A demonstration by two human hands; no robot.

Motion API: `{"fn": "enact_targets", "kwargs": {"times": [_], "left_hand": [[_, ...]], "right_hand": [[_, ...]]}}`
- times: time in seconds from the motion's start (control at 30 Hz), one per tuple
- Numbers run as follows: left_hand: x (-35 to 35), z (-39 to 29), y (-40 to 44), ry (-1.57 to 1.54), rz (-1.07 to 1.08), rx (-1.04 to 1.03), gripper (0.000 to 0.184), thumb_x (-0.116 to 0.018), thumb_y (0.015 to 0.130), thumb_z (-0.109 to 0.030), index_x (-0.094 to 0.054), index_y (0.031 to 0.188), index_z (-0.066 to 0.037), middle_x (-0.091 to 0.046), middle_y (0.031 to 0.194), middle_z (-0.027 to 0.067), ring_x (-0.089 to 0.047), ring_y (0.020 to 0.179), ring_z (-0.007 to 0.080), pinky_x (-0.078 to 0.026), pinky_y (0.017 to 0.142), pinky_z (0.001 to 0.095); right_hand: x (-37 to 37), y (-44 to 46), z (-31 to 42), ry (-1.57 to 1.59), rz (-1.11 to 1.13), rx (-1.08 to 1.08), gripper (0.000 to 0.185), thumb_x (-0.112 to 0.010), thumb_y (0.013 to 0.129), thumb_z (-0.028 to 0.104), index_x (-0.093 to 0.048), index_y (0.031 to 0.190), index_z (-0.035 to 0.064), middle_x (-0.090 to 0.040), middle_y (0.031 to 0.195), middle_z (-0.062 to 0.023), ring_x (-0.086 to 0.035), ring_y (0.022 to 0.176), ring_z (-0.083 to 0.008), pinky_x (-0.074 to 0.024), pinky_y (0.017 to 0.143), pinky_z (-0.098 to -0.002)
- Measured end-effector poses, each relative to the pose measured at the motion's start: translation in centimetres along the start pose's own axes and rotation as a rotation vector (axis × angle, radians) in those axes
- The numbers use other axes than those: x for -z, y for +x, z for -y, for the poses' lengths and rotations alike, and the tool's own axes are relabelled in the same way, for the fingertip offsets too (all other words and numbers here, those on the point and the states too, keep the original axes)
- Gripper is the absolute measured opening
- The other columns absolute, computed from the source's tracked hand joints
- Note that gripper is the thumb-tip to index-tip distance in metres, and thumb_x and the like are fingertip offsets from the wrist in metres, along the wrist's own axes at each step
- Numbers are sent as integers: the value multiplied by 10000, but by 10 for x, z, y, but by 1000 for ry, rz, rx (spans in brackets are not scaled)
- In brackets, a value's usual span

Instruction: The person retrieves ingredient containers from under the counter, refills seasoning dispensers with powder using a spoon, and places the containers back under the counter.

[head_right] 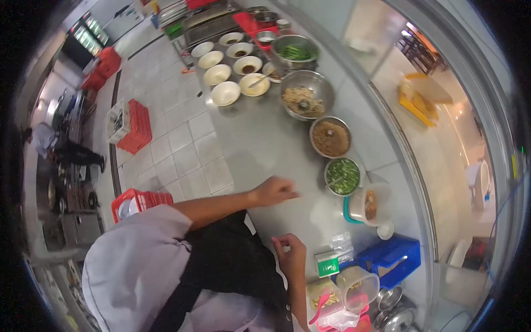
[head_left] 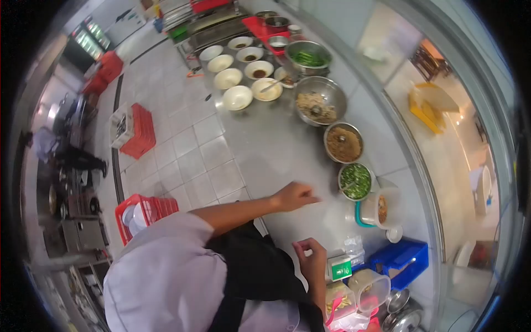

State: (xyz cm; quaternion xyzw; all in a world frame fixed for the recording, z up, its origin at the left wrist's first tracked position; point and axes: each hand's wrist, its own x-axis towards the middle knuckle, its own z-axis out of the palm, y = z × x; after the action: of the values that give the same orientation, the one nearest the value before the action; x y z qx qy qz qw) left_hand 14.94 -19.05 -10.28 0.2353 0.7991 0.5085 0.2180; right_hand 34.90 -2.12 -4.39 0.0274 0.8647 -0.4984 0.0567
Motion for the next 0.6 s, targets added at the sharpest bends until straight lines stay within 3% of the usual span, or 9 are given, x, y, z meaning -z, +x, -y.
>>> {"fn": "enact_targets", "kwargs": {"times": [0.07, 0.1, 0.13, 0.17, 0.23, 0.37, 0.43, 0.5, 0.6], "left_hand": [[11, 108, -102, -13, -92, 153, 537, -617, 1116, -471, -638, 892, 17, -607, 758, 193, -602, 701, 267, -495, 699, 449], [24, 151, -161, -29, -50, 370, 445, -581, 1125, -421, -679, 990, -9, -707, 852, 203, -688, 773, 350, -543, 763, 516], [19, 240, -220, 270, -26, 336, 425, -539, 1121, -432, -725, 1133, -50, -719, 899, 228, -747, 909, 398, -565, 854, 546], [43, 252, -267, 361, 185, 466, 415, -520, 1115, -447, -744, 1264, -131, -734, 1125, 256, -716, 1132, 385, -555, 984, 539], [58, 297, -347, 178, 210, 777, 459, -523, 1120, -491, -702, 1397, -173, -677, 1366, 223, -600, 1363, 353, -478, 1158, 505], [105, 441, -421, -366, 64, 546, 609, -494, 1133, -562, -637, 1478, -81, -571, 1554, 204, -485, 1501, 325, -381, 1248, 457], [80, 464, -488, -673, 40, 452, 690, -479, 1139, -598, -604, 1518, -35, -518, 1648, 195, -428, 1569, 312, -333, 1293, 433], [138, 380, -505, -730, -93, 732, 853, -475, 1106, -697, -503, 1627, -23, -559, 1620, 222, -516, 1499, 365, -361, 1275, 438], [161, 376, -532, -328, -46, 1114, 939, -532, 1010, -821, -733, 1350, 31, -717, 1397, 285, -676, 1330, 417, -498, 1145, 481]], "right_hand": [[-33, 21, -16, -159, 279, -35, 206, -775, 1031, 185, -783, 1022, -21, -798, 929, -155, -751, 803, -256, -588, 801, -366], [-50, 30, -19, -134, 357, -80, 229, -756, 1042, 213, -788, 1052, -13, -800, 946, -168, -759, 831, -291, -593, 819, -385], [-68, 42, -21, -111, 432, -123, 254, -736, 1053, 242, -794, 1082, -4, -803, 963, -182, -766, 858, -325, -598, 836, -404], [-85, 54, -20, -94, 510, -170, 283, -716, 1063, 270, -799, 1112, 4, -806, 980, -196, -773, 885, -360, -603, 853, -422], [-121, 84, -4, -161, 577, -106, 329, -668, 1084, 309, -797, 1164, 18, -806, 1033, -206, -774, 945, -378, -600, 874, -432], [-230, 151, -23, -426, 639, 21, 409, -612, 1091, 398, -791, 1210, 51, -809, 1077, -191, -767, 1026, -403, -590, 922, -474], [-284, 191, -23, -535, 782, 46, 466, -587, 1082, 484, -804, 1212, 92, -813, 1116, -171, -757, 1070, -419, -581, 968, -508], [-326, 221, -18, -603, 1084, -66, 630, -529, 1084, 626, -812, 1188, 72, -802, 1188, -196, -746, 1147, -425, -572, 1013, -532], [-374, 229, 77, -1176, 1346, -358, 929, -373, 1071, 799, -778, 1205, -26, -768, 1257, -284, -719, 1225, -466, -548, 1073, -555]]}}
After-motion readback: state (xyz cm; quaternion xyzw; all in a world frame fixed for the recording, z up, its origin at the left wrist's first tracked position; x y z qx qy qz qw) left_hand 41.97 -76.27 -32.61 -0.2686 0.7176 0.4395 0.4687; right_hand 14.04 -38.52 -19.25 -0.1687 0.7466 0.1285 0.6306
